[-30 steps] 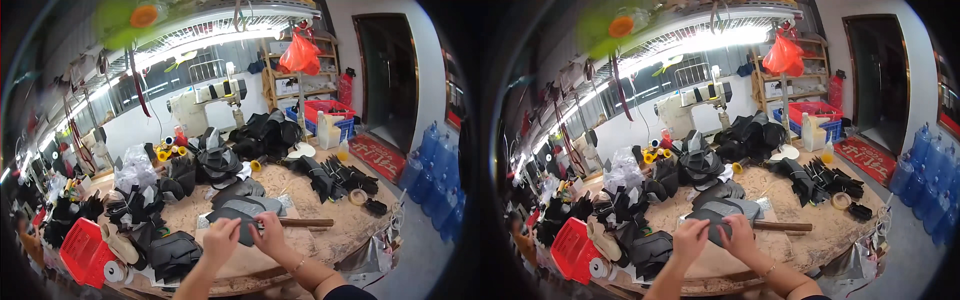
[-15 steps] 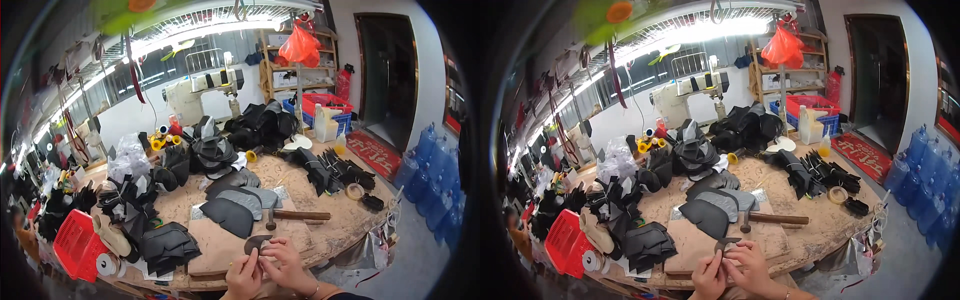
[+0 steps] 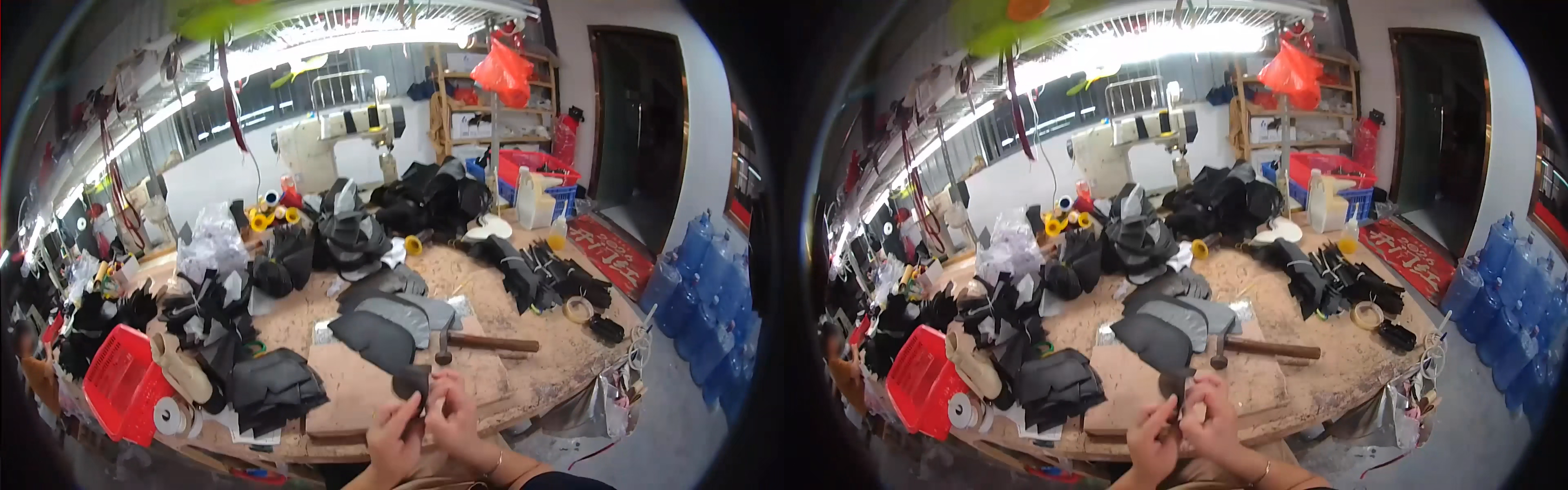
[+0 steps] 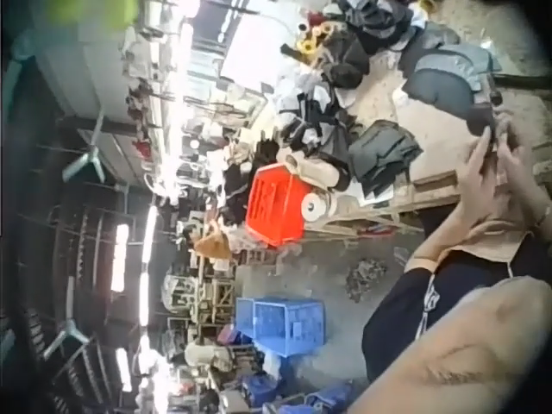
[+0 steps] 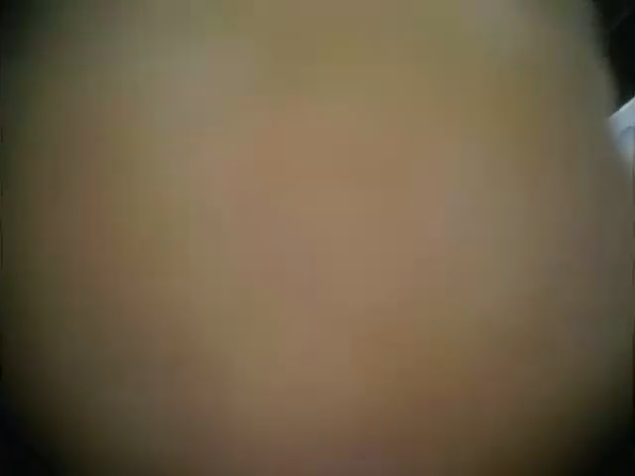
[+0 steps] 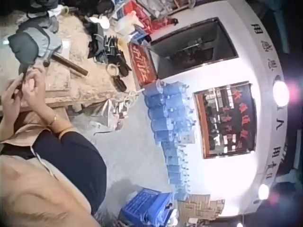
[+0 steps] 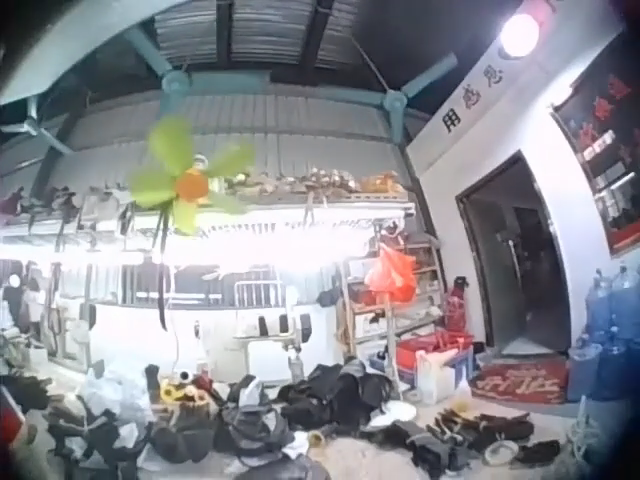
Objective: Hammering and shaping shoe components on a workbench in a factory setting.
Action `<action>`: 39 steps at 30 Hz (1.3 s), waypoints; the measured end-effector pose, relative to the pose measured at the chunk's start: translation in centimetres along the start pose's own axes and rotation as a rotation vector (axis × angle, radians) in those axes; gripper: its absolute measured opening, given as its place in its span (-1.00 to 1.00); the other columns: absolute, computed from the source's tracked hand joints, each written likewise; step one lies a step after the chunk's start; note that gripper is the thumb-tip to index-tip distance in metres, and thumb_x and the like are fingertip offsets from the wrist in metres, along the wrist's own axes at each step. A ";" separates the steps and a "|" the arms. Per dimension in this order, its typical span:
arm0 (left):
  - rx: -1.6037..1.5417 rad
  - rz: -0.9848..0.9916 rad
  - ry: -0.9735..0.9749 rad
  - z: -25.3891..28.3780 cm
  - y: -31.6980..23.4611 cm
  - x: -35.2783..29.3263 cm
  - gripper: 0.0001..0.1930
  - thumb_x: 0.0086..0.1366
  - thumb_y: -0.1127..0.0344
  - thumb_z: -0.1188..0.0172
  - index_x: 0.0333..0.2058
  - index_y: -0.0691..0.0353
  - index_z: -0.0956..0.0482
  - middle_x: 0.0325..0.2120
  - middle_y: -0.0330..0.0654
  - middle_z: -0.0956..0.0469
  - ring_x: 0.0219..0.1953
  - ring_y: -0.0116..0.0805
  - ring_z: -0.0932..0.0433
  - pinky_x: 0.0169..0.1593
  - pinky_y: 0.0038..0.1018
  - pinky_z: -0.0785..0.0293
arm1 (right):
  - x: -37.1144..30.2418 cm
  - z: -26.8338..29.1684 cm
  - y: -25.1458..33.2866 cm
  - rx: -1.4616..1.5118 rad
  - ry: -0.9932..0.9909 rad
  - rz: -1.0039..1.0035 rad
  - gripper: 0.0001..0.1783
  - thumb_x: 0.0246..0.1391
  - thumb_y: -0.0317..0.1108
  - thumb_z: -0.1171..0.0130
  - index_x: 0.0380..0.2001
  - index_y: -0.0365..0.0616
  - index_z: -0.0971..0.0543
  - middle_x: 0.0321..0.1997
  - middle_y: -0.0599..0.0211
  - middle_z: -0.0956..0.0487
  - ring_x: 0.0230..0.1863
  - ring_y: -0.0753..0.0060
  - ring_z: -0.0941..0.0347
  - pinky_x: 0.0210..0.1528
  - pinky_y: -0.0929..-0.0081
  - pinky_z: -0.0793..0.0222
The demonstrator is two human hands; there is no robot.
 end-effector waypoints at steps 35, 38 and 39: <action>0.487 -0.189 0.641 -4.1 8.0 1.5 -0.55 0.13 0.45 -0.13 0.05 0.14 -0.46 0.09 -0.17 -0.38 0.06 -0.11 -0.42 0.05 -0.22 -0.39 | 6.7 7.0 -9.8 -0.680 0.274 -0.067 -0.64 0.07 -0.21 -0.21 -0.13 -0.21 -0.55 -0.27 0.15 -0.61 -0.19 0.14 -0.54 -0.07 0.28 -0.41; 0.388 -0.231 0.761 -6.2 7.5 0.1 -0.58 0.12 0.48 -0.17 0.01 0.17 -0.47 0.07 -0.20 -0.42 0.06 -0.09 -0.42 0.05 -0.24 -0.40 | 7.8 4.9 -14.7 -1.089 0.315 0.115 -0.61 0.09 -0.13 -0.17 -0.14 -0.21 -0.54 -0.19 0.11 -0.59 -0.12 0.03 -0.49 -0.04 0.17 -0.37; 0.430 -0.233 0.757 -6.7 7.7 0.2 -0.61 0.12 0.48 -0.18 -0.02 0.12 -0.49 0.00 -0.21 -0.45 0.02 -0.06 -0.41 0.02 -0.26 -0.39 | 8.4 4.3 -15.4 -1.060 0.369 0.016 -0.61 0.09 -0.11 -0.16 -0.14 -0.18 -0.54 -0.19 0.12 -0.59 -0.12 0.03 -0.50 -0.06 0.15 -0.36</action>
Point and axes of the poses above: each hand's wrist, its own x-axis towards the middle knuckle, its own z-axis out of the back of the hand, y = z × x, the point moved 6 cm from there along x, towards the middle knuckle
